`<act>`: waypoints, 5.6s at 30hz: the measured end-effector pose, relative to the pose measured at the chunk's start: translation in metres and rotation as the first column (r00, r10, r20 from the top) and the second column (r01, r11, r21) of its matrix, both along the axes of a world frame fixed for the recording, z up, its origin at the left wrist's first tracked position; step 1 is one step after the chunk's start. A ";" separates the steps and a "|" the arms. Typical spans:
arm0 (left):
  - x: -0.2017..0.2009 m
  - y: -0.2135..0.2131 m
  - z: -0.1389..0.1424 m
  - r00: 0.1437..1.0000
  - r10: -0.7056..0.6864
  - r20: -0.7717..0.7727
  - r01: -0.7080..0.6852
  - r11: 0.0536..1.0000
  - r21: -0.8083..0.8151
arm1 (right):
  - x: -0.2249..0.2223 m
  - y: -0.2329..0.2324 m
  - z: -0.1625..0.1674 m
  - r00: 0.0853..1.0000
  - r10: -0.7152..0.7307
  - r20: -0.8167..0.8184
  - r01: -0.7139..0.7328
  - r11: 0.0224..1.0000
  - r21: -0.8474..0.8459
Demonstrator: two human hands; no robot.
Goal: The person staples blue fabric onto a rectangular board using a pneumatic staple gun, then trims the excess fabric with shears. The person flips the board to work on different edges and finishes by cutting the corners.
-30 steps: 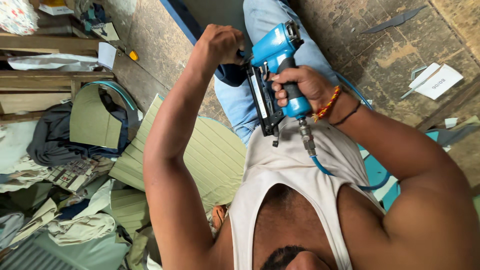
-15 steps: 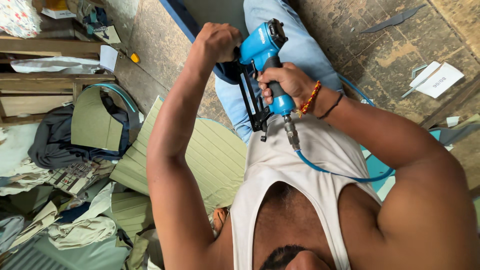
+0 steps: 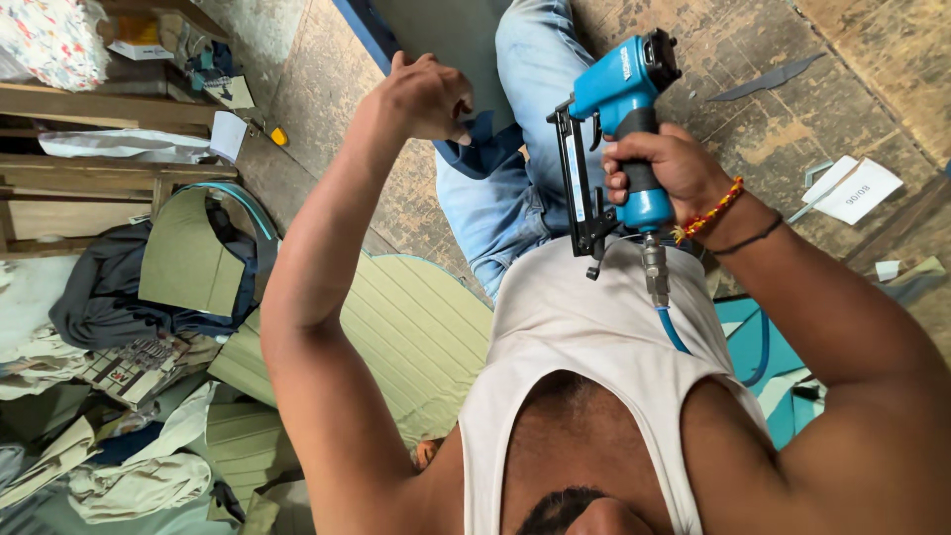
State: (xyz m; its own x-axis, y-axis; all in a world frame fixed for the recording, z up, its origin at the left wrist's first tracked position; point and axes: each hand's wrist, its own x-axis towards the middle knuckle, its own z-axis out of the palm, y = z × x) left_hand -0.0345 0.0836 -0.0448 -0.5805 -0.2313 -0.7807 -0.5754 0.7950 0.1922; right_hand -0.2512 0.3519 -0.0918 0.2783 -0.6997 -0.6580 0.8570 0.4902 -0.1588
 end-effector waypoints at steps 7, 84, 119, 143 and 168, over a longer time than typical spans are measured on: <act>-0.003 0.016 -0.009 0.998 -0.022 -0.060 0.028 0.993 0.113 | 0.011 0.001 -0.007 0.997 0.044 0.056 -0.043 0.999 -0.013; 0.012 -0.006 -0.088 0.999 -0.029 0.013 0.030 0.998 -0.052 | 0.088 -0.056 0.007 0.981 0.061 0.186 -0.061 0.998 -0.006; 0.005 0.026 -0.048 0.955 -0.113 -0.275 0.143 0.986 0.089 | 0.045 -0.014 -0.032 0.990 -0.059 0.128 0.051 0.996 0.068; -0.008 0.018 -0.065 0.982 -0.180 0.064 0.180 0.984 0.004 | 0.058 -0.020 -0.023 0.987 0.039 0.157 -0.049 0.997 0.062; 0.013 0.028 -0.080 0.949 -0.206 0.239 0.245 0.958 -0.146 | 0.075 -0.026 -0.047 0.976 0.134 0.174 -0.123 0.990 -0.076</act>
